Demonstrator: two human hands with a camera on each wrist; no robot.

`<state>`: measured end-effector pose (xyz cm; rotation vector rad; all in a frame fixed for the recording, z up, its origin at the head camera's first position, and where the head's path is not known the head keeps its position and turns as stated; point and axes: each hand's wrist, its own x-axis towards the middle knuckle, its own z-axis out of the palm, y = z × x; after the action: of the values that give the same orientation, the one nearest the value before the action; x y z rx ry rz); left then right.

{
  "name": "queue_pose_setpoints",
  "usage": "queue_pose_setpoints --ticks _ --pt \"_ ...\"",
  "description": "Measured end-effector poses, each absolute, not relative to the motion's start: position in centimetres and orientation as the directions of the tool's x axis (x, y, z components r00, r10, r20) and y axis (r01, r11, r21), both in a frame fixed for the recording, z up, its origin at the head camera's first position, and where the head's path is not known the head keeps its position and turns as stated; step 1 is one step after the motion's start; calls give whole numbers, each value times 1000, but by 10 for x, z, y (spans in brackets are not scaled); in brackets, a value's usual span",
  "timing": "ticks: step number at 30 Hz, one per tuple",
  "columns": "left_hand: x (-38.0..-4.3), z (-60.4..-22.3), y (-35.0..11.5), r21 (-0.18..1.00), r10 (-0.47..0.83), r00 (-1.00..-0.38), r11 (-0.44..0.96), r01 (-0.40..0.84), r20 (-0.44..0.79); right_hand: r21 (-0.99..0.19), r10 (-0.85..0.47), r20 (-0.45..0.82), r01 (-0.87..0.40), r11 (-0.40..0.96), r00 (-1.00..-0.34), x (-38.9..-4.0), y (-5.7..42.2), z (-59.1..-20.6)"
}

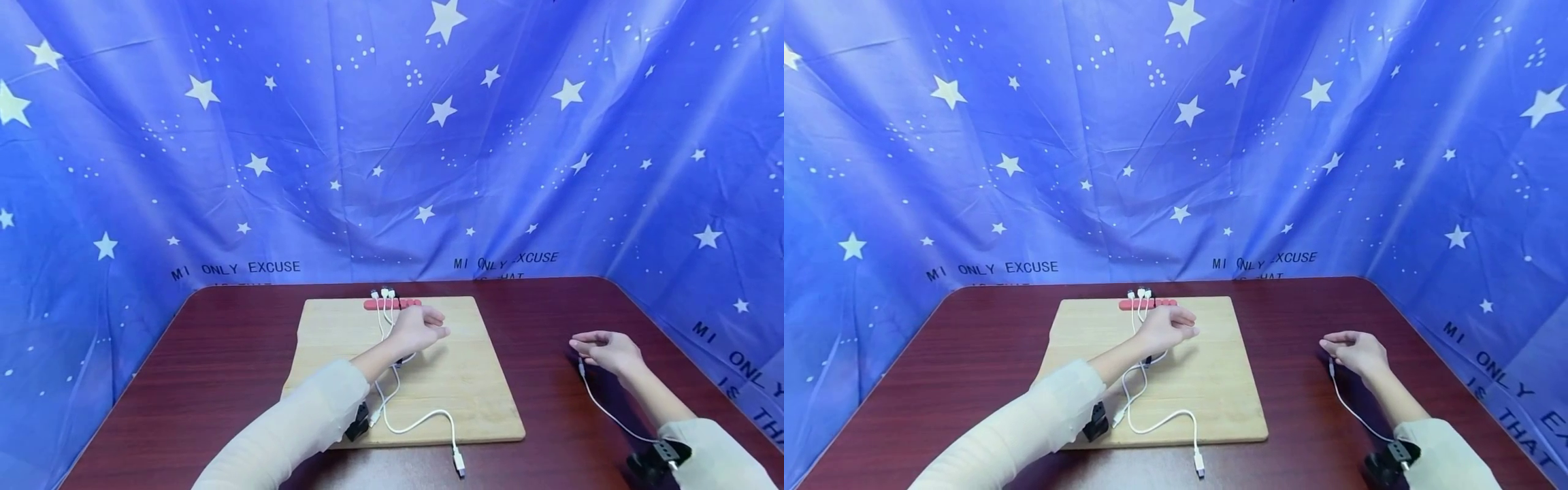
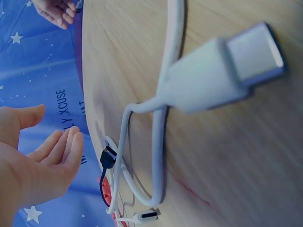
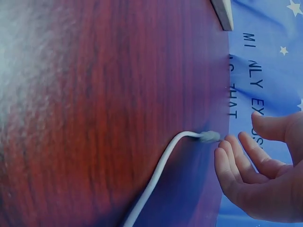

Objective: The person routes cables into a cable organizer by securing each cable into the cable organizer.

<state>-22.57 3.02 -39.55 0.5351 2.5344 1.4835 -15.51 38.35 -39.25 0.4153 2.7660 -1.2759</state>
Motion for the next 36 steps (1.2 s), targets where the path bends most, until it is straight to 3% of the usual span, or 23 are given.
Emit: queue_pose_setpoints --ticks 12,19,22,31,36 --pt "-227 -391 39 872 384 -923 437 220 41 -675 270 -192 326 661 -944 -146 388 -401" --pt "-227 -391 46 879 386 -922 430 206 27 -513 324 -169 364 778 -931 -144 381 -400" --pt "-227 -390 50 881 393 -919 427 203 21 -497 308 -178 355 792 -935 -145 379 -399" --pt "-224 -388 60 885 414 -910 416 208 19 -682 245 -267 363 635 -932 -149 371 -400" --pt "-225 -389 70 891 413 -911 411 193 7 -715 228 -275 357 601 -934 -151 365 -397"
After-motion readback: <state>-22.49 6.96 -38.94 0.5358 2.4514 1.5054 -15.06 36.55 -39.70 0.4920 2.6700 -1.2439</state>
